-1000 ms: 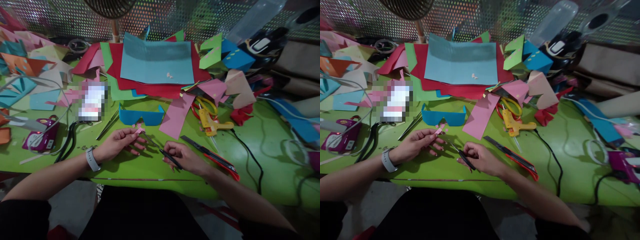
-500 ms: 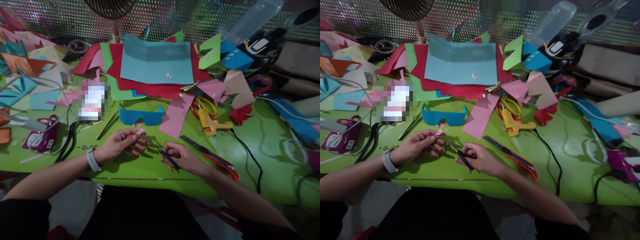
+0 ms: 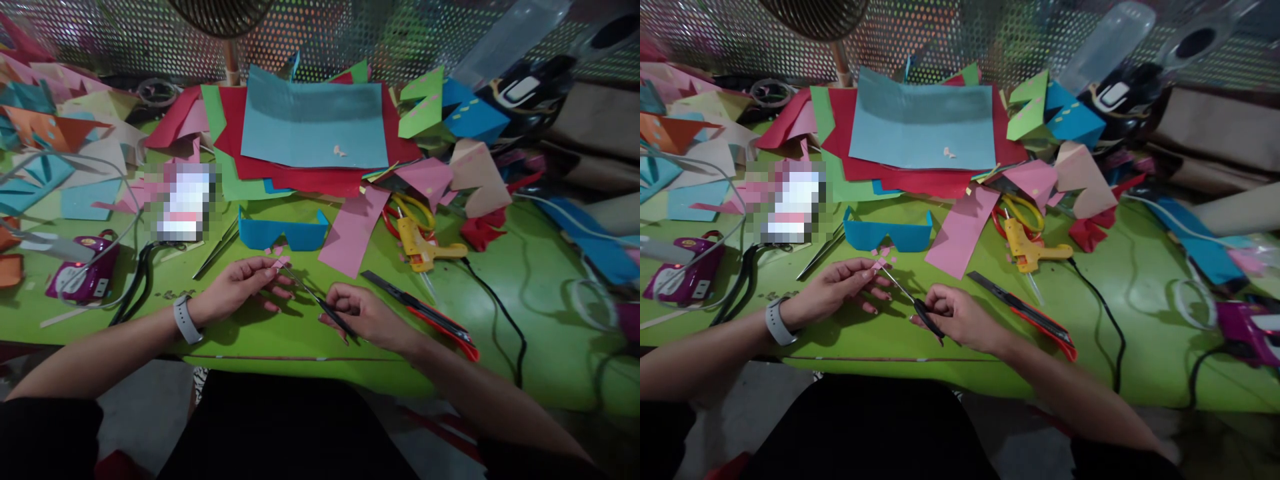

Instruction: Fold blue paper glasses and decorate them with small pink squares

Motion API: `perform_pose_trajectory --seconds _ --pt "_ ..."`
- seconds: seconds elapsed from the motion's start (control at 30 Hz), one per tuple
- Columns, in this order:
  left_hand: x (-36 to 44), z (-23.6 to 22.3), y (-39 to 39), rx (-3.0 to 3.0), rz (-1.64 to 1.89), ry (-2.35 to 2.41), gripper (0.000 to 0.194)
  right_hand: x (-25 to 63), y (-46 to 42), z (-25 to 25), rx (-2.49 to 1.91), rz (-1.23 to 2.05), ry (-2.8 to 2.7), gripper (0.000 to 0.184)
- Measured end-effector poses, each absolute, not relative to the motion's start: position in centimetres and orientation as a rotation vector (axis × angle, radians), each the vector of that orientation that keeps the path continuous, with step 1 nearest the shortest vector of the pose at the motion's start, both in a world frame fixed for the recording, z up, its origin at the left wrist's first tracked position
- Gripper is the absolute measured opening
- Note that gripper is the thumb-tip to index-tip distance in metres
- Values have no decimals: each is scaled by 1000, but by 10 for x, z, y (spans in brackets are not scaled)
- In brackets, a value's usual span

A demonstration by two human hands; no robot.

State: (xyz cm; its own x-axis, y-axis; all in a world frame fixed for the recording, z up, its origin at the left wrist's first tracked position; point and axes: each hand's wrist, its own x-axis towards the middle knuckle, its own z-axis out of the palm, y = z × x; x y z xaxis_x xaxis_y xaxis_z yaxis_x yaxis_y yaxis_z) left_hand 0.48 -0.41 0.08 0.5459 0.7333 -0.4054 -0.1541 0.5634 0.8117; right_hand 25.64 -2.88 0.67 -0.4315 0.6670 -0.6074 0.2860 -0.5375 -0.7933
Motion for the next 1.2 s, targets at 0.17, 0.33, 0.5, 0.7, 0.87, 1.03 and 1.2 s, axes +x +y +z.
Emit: perform_pose_trajectory --seconds 0.17,0.33,0.5,0.7,0.87,1.03,1.2 --pt "3 3 -4 764 577 858 34 256 -27 6 -1505 2030 -1309 56" --pt "3 1 -3 750 598 846 30 258 -27 5 -1505 2043 -1304 55" --pt "3 2 -3 745 638 797 33 260 -28 3 -1478 2064 -1299 53" --pt "6 1 -7 761 612 790 35 258 -31 6 -1458 2082 -1349 53" --pt "7 0 -9 782 600 786 36 257 -31 8 -1463 2084 -1359 54" --pt "7 0 -8 789 601 789 36 257 -31 6 -1461 2072 -1348 54" --pt "7 -2 -9 775 615 788 37 255 -31 8 -1452 2078 -1333 55"
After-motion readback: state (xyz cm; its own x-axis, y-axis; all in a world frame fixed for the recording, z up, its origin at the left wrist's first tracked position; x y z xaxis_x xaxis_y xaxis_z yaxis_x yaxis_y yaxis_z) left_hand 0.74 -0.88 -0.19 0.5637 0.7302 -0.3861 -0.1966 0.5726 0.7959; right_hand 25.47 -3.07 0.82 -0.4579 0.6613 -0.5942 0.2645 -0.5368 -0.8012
